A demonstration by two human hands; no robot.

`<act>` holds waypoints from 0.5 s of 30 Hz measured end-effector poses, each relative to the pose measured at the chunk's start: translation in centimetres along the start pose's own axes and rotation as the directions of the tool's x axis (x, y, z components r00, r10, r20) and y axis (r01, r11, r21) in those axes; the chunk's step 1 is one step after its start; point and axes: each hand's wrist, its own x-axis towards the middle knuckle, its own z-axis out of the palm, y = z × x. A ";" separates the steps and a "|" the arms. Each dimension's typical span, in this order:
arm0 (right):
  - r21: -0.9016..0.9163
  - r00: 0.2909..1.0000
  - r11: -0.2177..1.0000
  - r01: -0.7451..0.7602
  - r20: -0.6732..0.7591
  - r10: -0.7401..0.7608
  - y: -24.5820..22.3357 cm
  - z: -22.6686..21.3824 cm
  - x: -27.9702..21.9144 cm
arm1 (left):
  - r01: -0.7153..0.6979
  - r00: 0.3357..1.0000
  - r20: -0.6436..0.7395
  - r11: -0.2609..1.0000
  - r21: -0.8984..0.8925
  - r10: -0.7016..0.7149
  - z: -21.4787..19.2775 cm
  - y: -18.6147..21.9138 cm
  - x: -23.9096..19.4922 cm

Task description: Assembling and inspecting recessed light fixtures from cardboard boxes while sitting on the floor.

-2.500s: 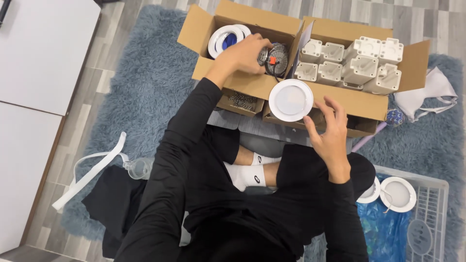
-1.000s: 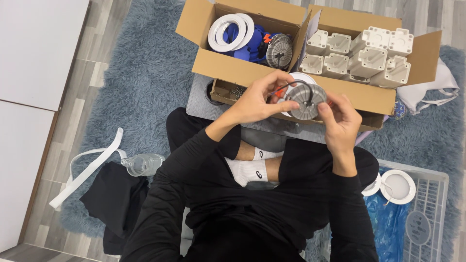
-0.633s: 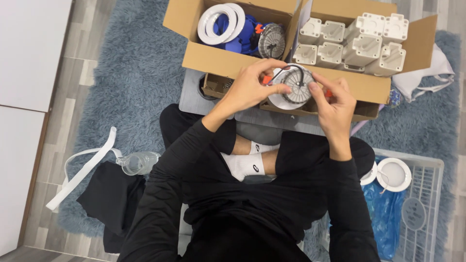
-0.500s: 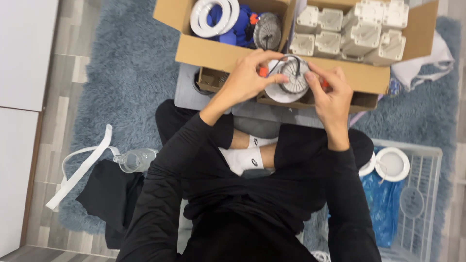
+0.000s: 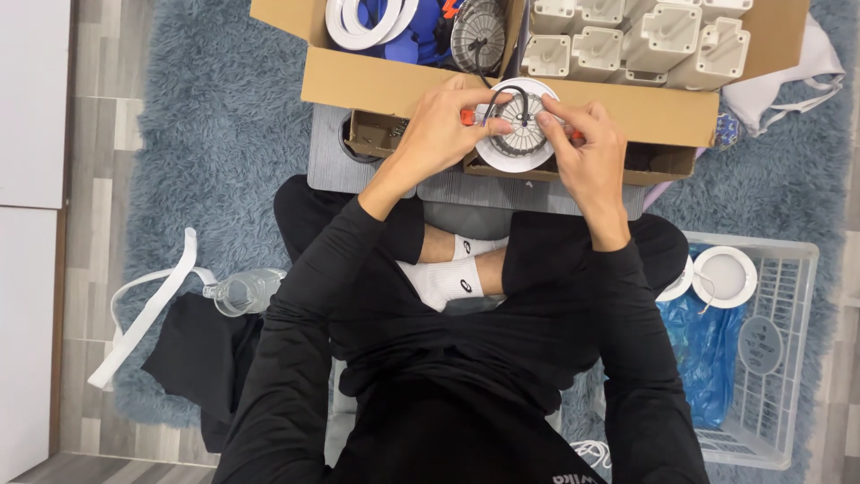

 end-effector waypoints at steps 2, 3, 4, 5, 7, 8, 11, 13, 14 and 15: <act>-0.007 1.000 1.000 0.010 0.005 -0.010 0.2 0.3 -0.1 | 0.024 1.000 0.009 0.999 0.028 -0.024 0.0 -0.2 -0.1; -0.011 1.000 1.000 0.004 0.008 -0.004 0.3 0.4 -0.1 | 0.016 1.000 0.006 0.999 0.037 -0.016 0.0 -0.2 -0.2; -0.013 1.000 1.000 0.000 0.011 0.001 0.5 0.5 -0.1 | 0.008 1.000 0.003 0.999 0.047 -0.008 0.0 -0.2 -0.3; -0.010 1.000 1.000 0.001 0.011 -0.001 0.5 0.6 -0.1 | 0.009 1.000 0.001 0.999 0.050 -0.009 0.0 -0.4 -0.2; -0.021 1.000 1.000 0.018 0.003 -0.018 0.4 0.6 -0.2 | -0.003 1.000 -0.002 0.999 0.037 0.003 0.2 -0.6 -0.3; -0.018 1.000 1.000 0.020 0.003 -0.020 0.5 0.6 -0.2 | -0.003 1.000 -0.004 0.999 0.040 0.003 0.3 -0.7 -0.4; -0.019 0.999 0.999 0.039 0.002 -0.039 0.5 0.6 -0.6 | 0.006 1.000 0.010 0.996 0.086 -0.007 0.8 -1.1 -0.7; -0.083 0.998 0.995 0.055 0.000 -0.055 0.8 0.7 -0.4 | -0.121 0.989 -0.078 0.991 0.055 0.126 1.2 -1.9 -0.6; -0.073 0.997 0.994 0.076 -0.008 -0.076 1.8 0.9 -0.4 | -0.130 0.986 -0.091 0.989 0.074 0.137 1.5 -2.7 -0.5; -0.115 0.996 0.990 0.083 -0.009 -0.084 2.7 1.2 -0.4 | -0.142 0.981 -0.116 0.983 0.115 0.155 1.8 -3.6 -0.3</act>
